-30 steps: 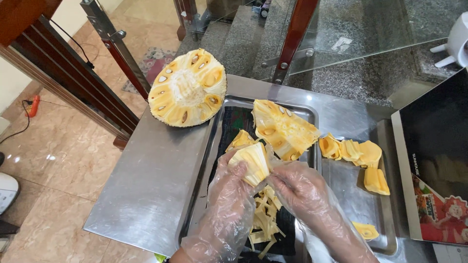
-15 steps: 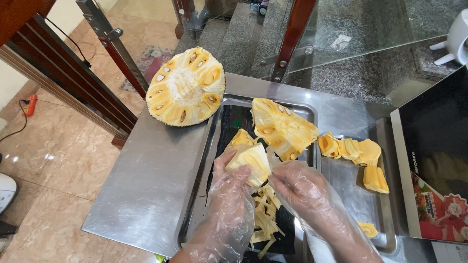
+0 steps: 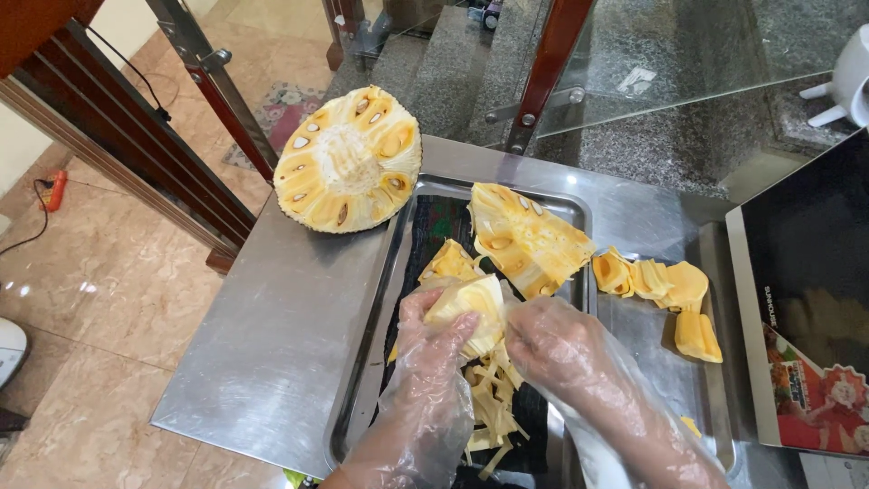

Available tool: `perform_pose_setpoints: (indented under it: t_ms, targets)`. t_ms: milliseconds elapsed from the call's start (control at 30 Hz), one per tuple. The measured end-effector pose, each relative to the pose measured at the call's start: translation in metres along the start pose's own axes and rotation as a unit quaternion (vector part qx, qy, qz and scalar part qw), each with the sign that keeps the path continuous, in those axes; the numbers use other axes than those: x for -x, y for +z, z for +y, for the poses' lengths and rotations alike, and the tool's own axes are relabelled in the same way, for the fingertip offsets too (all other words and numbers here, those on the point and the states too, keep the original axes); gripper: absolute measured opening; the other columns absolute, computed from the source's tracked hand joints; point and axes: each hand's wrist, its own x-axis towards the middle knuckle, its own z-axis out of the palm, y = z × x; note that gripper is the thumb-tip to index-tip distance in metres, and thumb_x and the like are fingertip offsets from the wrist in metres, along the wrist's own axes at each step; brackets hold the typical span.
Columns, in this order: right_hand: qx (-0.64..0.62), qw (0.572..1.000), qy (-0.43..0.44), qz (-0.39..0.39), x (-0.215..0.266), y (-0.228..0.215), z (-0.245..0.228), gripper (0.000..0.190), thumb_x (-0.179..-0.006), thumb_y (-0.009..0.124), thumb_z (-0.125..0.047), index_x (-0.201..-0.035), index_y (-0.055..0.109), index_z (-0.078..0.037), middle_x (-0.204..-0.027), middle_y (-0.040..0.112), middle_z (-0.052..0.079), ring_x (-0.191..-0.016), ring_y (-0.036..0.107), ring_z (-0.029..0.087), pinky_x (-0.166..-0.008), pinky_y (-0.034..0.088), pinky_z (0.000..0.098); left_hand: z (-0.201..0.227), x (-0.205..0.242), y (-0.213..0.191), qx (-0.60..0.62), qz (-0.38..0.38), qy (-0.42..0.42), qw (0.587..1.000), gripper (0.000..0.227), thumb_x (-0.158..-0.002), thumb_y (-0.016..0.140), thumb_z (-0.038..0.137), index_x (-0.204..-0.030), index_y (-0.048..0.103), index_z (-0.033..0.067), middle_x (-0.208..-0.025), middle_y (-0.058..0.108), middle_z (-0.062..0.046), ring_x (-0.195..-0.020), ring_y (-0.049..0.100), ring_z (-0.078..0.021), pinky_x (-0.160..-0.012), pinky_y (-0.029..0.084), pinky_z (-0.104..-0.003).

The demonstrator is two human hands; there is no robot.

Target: Manually separating jackfruit bulbs from the core and skin using hands and a knife

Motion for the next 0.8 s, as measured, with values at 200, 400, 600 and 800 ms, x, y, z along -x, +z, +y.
perform_pose_setpoints:
  t_ms: [200, 400, 600, 800]
  targets:
    - [-0.083, 0.908, 0.351, -0.211, -0.022, -0.043, -0.011, 0.017, -0.096, 0.067, -0.03, -0.11, 0.076, -0.026, -0.125, 0.075, -0.004, -0.111, 0.073, 0.01, -0.093, 0.066, 0.0241, 0.059, 0.029, 0.04, 0.036, 0.151, -0.131, 0.979, 0.058, -0.076, 0.072, 0.0, -0.131, 0.062, 0.0157, -0.124, 0.069, -0.022, -0.1, 0.065, -0.0382, -0.069, 0.054, -0.046]
    - [-0.198, 0.972, 0.128, -0.011, -0.008, -0.03, 0.009, 0.033, -0.085, 0.073, -0.009, -0.117, 0.076, -0.016, -0.113, 0.078, 0.006, -0.1, 0.075, 0.018, -0.089, 0.065, 0.032, -0.003, -0.013, -0.004, 0.204, 0.062, -0.095, 0.972, 0.023, -0.087, 0.073, 0.016, -0.104, 0.059, 0.0085, -0.116, 0.071, -0.02, -0.101, 0.069, -0.0374, -0.077, 0.059, -0.052]
    - [-0.389, 0.869, 0.3, 0.065, 0.008, -0.019, 0.026, 0.038, -0.082, 0.072, 0.003, -0.12, 0.073, -0.005, -0.123, 0.077, 0.012, -0.115, 0.077, 0.025, -0.107, 0.06, 0.0401, -0.024, -0.043, -0.035, 0.411, -0.092, -0.374, 0.826, 0.065, -0.09, 0.077, 0.036, -0.15, 0.059, 0.0178, -0.15, 0.059, -0.022, -0.133, 0.056, -0.0445, -0.089, 0.058, -0.064]
    - [-0.338, 0.853, 0.397, -0.002, -0.012, -0.057, -0.025, 0.048, -0.075, 0.077, -0.034, -0.119, 0.074, -0.015, -0.135, 0.068, 0.006, -0.114, 0.069, 0.023, -0.103, 0.061, 0.0422, 0.004, -0.017, -0.013, 0.278, -0.091, -0.207, 0.934, 0.058, -0.09, 0.07, 0.031, -0.143, 0.061, 0.0096, -0.147, 0.061, -0.024, -0.13, 0.061, -0.0441, -0.083, 0.062, -0.054]
